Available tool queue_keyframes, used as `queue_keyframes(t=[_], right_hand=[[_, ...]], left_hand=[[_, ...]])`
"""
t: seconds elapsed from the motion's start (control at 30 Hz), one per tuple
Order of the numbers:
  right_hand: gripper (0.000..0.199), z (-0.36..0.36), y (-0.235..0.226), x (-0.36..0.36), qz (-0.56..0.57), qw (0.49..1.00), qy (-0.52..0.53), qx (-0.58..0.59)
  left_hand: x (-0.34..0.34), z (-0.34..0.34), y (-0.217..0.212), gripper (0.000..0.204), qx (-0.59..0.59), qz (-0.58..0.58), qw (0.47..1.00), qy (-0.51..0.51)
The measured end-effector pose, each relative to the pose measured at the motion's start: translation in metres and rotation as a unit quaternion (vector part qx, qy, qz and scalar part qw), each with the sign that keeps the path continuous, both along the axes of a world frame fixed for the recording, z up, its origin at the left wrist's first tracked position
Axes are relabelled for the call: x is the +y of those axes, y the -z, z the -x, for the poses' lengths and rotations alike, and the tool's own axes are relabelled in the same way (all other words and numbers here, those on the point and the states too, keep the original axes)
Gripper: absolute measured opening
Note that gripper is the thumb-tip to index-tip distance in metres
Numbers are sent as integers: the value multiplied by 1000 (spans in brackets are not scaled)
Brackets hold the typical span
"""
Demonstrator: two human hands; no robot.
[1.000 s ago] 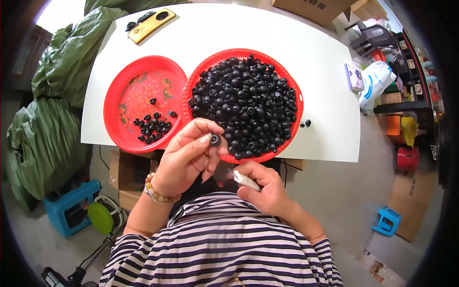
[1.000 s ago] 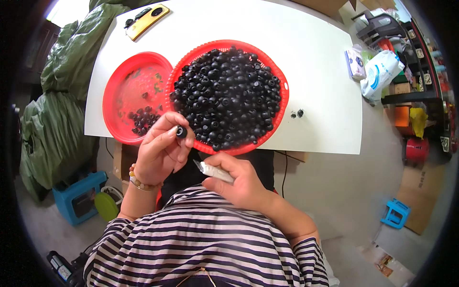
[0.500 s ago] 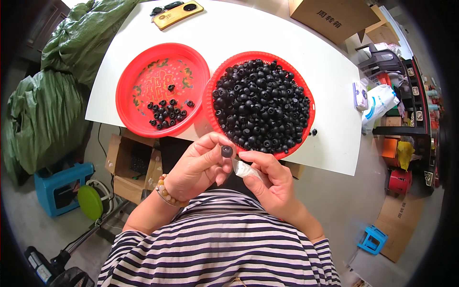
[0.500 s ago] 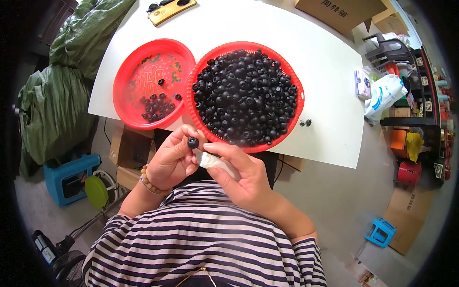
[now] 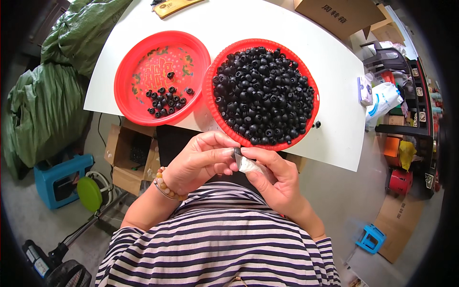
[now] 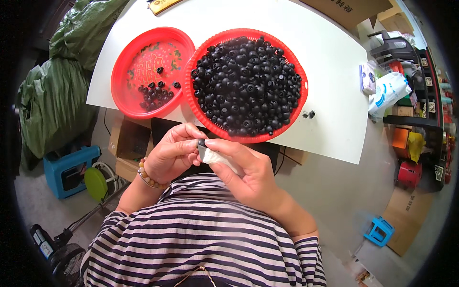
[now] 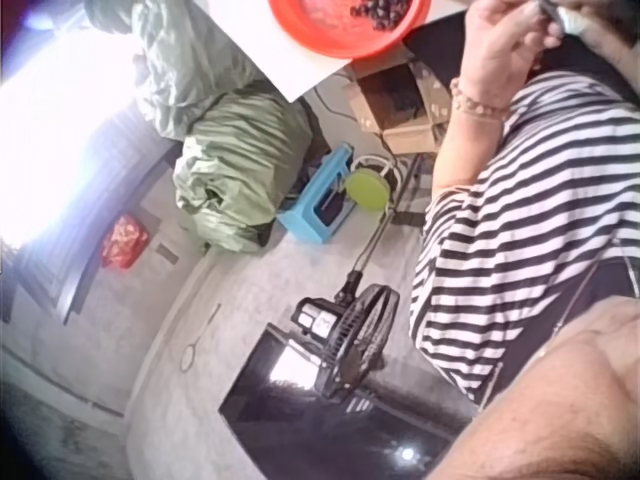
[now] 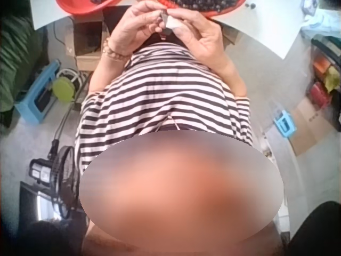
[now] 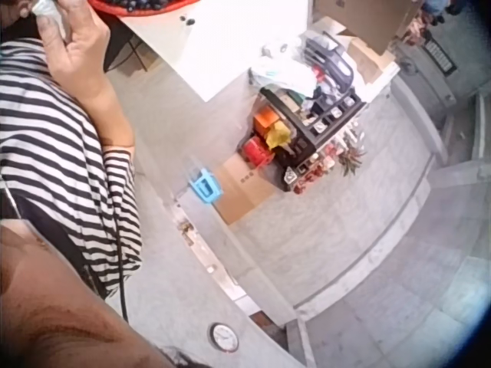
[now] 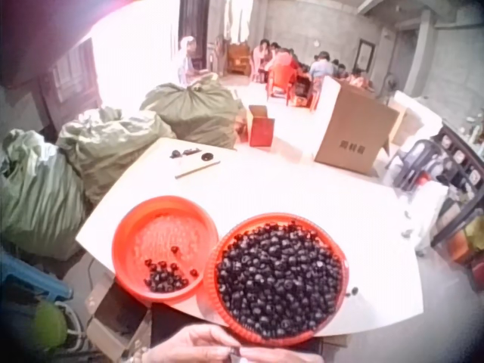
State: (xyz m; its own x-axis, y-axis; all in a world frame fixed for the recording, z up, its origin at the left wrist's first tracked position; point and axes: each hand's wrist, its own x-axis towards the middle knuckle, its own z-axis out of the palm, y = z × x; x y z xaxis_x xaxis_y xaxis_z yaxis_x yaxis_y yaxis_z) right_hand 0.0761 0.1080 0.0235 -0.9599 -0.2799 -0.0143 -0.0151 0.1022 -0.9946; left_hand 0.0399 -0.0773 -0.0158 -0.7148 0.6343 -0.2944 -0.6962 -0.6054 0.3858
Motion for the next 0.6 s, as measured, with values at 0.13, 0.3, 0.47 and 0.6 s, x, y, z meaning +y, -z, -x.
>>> queue_keyframes(t=[0.13,0.3,0.47,0.6], right_hand=[[28,-1,1,0,-8,1000,9,11],[28,-1,2,2,-12,1000,6,15],[27,-2,1,0,11,1000,8,-11],[27,-2,2,-1,16,1000,16,-15]], left_hand=[[-1,0,1,17,13,5,1000,15],[-1,-1,3,16,25,23,999,18],[0,-2,7,15,13,-1,1000,5],[4,-4,13,17,-15,-30,999,-7]])
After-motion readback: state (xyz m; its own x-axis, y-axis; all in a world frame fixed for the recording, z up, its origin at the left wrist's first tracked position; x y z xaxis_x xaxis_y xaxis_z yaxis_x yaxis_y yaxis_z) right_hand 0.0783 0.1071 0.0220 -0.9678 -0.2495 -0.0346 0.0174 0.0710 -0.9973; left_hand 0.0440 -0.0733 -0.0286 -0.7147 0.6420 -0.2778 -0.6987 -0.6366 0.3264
